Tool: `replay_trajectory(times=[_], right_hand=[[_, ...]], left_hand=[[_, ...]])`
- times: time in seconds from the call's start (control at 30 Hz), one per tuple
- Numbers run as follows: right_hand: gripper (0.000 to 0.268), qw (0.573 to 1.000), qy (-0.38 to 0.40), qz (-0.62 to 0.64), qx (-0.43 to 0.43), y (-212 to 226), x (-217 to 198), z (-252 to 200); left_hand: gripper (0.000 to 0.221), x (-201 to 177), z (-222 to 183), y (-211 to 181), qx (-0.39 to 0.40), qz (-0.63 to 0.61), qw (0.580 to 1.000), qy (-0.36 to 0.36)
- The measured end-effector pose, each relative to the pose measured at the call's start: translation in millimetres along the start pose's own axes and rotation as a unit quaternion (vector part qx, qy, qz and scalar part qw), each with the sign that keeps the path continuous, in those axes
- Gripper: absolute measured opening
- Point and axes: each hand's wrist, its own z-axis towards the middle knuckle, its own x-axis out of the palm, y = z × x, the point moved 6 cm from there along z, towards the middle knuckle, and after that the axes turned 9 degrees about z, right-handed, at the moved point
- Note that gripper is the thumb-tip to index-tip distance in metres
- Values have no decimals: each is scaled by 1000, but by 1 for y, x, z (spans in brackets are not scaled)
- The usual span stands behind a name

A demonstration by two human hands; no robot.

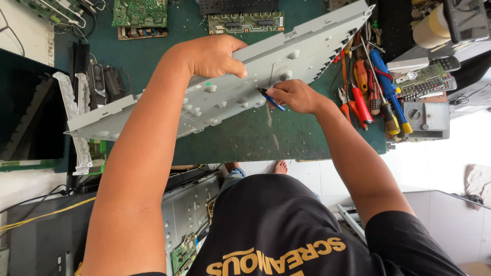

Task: The person disassembles the internal frame and backplate of a flat-screen display by removing small components, detaching horizontal supports, and using pliers to manipulate metal tabs on the rear casing.

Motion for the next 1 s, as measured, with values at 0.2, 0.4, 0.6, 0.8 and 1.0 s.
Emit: replay_trajectory(times=[0.2, 0.4, 0.6, 0.8, 1.0], right_hand=[[53, 997, 17, -60, 37, 9, -12, 1], [53, 995, -1, -66, 76, 13, -11, -5], [55, 996, -16, -33, 83, 6, -5, -6], [59, 988, -86, -129, -8, -33, -2, 5], [59, 962, -108, -219, -124, -48, 1, 9]], left_hand=[[17, 4, 1, 1, -5, 1, 1000, -1], [12, 6, -1, -1, -11, -3, 1000, 0], [11, 10, 1, 0, 6, -5, 1000, -2], [14, 9, 0, -2, 0, 14, 1000, -4], [14, 10, 3, 0, -3, 18, 1000, -8]])
